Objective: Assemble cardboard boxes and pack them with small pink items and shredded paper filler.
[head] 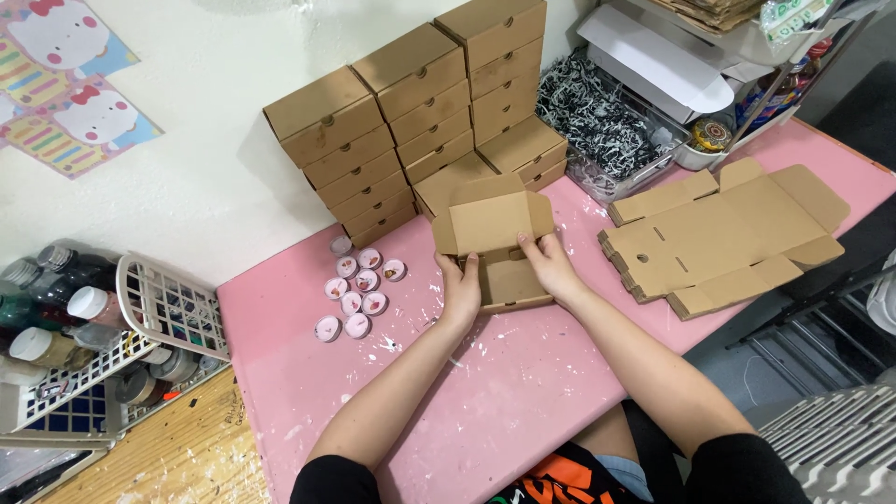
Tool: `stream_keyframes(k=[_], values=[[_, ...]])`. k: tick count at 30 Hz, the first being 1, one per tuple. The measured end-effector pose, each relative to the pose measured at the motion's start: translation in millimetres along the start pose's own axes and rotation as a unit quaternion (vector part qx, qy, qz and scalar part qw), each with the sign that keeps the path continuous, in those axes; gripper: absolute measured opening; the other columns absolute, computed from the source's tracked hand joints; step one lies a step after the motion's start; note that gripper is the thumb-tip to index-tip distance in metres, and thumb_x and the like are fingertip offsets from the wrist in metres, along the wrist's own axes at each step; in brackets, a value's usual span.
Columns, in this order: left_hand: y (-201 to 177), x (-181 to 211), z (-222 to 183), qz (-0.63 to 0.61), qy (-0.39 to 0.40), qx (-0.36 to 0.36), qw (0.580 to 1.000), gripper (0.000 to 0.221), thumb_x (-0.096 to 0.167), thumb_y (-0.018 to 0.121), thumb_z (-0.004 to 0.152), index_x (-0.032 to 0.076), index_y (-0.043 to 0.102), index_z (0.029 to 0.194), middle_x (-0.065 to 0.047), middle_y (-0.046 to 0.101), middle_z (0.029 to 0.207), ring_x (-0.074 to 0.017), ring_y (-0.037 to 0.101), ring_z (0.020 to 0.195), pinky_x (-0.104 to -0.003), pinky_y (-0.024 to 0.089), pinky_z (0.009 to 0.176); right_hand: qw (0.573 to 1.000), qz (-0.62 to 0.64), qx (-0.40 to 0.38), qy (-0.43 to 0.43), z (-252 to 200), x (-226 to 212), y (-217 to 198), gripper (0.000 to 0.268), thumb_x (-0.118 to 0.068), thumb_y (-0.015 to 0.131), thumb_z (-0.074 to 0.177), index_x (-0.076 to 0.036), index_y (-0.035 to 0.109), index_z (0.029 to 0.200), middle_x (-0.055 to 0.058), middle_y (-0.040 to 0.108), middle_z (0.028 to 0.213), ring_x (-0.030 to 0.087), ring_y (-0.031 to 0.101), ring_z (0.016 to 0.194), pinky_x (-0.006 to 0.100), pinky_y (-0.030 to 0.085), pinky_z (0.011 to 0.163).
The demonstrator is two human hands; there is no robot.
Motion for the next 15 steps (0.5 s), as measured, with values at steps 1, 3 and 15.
stream_keyframes(k=[1, 3, 15], values=[[0, 1, 0, 0.000, 0.001, 0.001, 1.000, 0.056, 0.016, 0.049, 0.104, 0.002, 0.020, 0.150, -0.023, 0.043, 0.146, -0.0317, 0.040, 0.140, -0.043, 0.030, 0.117, 1.000, 0.000, -0.001, -0.001, -4, -14, 3, 0.037, -0.026, 0.058, 0.108, 0.003, 0.056, 0.131, 0.011, 0.069, 0.117, 0.014, 0.061, 0.108, 0.030, 0.051, 0.093], [-1, 2, 0, -0.038, -0.025, 0.026, 0.999, 0.072, 0.012, 0.055, 0.096, 0.005, 0.012, 0.152, -0.023, 0.046, 0.140, -0.0311, 0.049, 0.131, -0.043, 0.039, 0.111, 0.991, 0.029, -0.007, -0.134, -14, -46, 9, 0.054, -0.011, 0.065, 0.097, 0.001, 0.039, 0.142, 0.011, 0.061, 0.131, 0.017, 0.059, 0.122, 0.031, 0.049, 0.101], [-14, 0, 10, -0.013, 0.014, 0.101, 0.995, 0.094, 0.018, 0.070, 0.089, 0.006, 0.004, 0.155, -0.024, 0.029, 0.149, -0.0330, 0.036, 0.139, -0.047, 0.031, 0.117, 0.991, 0.107, 0.032, -0.067, -18, -56, -4, 0.065, -0.003, 0.067, 0.092, -0.004, 0.032, 0.146, 0.018, 0.055, 0.138, 0.023, 0.059, 0.123, 0.036, 0.052, 0.102]])
Point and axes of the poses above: each hand's wrist, its own z-axis towards the middle knuckle, its own y-axis out of the palm, x = y × z, the point moved 2 cm from there along z, towards the middle knuckle
